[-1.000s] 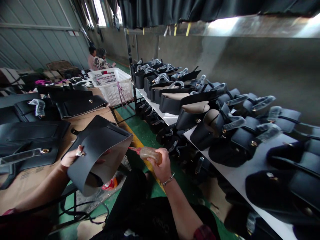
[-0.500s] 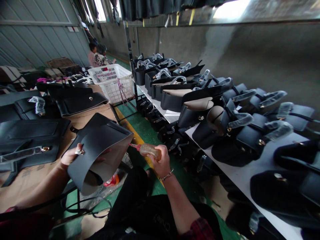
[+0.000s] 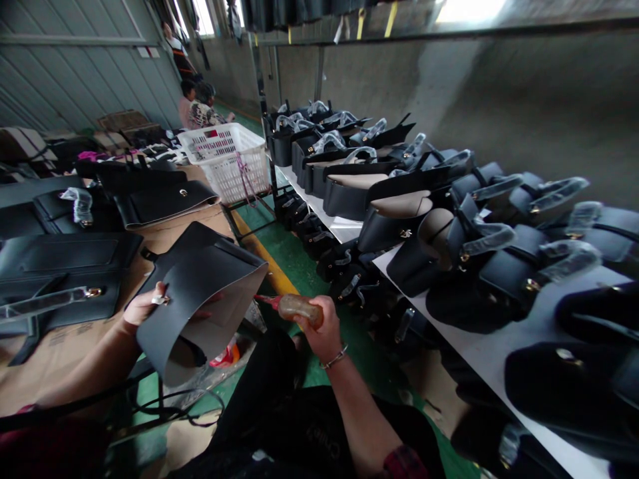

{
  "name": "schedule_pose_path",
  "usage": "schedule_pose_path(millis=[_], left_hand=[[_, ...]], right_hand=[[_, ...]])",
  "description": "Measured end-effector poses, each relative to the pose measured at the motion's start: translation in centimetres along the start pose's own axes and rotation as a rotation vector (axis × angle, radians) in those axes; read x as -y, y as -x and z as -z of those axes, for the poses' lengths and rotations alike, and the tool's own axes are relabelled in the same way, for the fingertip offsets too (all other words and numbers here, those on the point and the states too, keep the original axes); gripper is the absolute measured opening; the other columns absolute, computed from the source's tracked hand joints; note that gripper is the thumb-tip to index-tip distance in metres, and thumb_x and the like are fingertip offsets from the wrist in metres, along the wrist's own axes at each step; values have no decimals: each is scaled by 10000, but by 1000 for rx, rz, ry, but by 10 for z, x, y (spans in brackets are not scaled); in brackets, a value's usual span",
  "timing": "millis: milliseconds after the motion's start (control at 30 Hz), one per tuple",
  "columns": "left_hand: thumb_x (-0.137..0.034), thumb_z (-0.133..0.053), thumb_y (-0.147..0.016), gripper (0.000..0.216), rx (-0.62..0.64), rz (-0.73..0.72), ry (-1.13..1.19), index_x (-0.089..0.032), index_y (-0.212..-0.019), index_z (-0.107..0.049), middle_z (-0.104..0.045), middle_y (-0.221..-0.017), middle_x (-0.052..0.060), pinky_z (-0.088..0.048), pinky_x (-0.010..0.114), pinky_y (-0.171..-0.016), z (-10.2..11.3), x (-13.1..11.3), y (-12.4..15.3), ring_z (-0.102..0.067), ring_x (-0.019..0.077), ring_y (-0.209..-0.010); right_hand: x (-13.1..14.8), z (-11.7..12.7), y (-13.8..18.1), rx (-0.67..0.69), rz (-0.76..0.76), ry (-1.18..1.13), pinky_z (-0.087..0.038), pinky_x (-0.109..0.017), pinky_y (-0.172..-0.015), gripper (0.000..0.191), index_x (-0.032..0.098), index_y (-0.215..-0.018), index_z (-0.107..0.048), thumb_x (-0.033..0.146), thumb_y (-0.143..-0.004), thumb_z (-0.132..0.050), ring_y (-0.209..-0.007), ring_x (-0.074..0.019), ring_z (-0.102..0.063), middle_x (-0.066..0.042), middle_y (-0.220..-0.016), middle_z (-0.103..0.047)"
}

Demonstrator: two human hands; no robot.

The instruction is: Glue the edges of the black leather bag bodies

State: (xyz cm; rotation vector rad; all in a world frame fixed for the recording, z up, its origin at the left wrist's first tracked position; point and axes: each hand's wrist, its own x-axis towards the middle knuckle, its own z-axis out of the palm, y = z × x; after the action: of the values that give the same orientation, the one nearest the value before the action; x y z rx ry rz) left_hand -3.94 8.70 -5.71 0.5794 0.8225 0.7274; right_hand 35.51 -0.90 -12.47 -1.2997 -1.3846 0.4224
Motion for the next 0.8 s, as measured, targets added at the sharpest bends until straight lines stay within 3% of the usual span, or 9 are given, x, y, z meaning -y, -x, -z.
schedule_pose_path(millis=[167, 367, 533, 800], left_hand=[[-431, -762, -723, 573, 1, -10, 9, -77, -1161, -659, -756, -861, 147, -554, 451, -896, -13, -1, 5, -710, 357, -889], [-437, -746, -747, 548, -13, 23, 9, -74, -1150, -669, -752, -915, 164, -543, 443, -921, -35, -4, 14, -698, 354, -947], [-446, -771, -717, 565, -90, 14, -2, -96, -1151, -684, -758, -871, 139, -559, 425, -896, -41, -5, 15, -703, 358, -923], [-460, -641, -812, 522, -238, -14, -31, -95, -1185, -675, -758, -848, 136, -576, 442, -854, -44, -1, 16, -695, 383, -936]], right_hand=[[1, 2, 2, -16, -11, -8, -517, -379, -795, 345, 225, -1025, -513, 382, -783, -703, -899, -209, -584, -53, -999, -562], [-5, -5, -6, -80, -173, -44, -519, -383, -784, 388, 219, -1023, -518, 404, -750, -722, -852, -198, -589, -43, -983, -587], [-8, -10, -7, -61, -244, -101, -522, -367, -773, 398, 215, -1012, -520, 382, -724, -738, -853, -194, -588, -41, -966, -596], [2, -10, 7, -23, -240, -200, -535, -346, -696, 347, 211, -969, -530, 339, -720, -736, -775, -191, -596, -41, -901, -599]])
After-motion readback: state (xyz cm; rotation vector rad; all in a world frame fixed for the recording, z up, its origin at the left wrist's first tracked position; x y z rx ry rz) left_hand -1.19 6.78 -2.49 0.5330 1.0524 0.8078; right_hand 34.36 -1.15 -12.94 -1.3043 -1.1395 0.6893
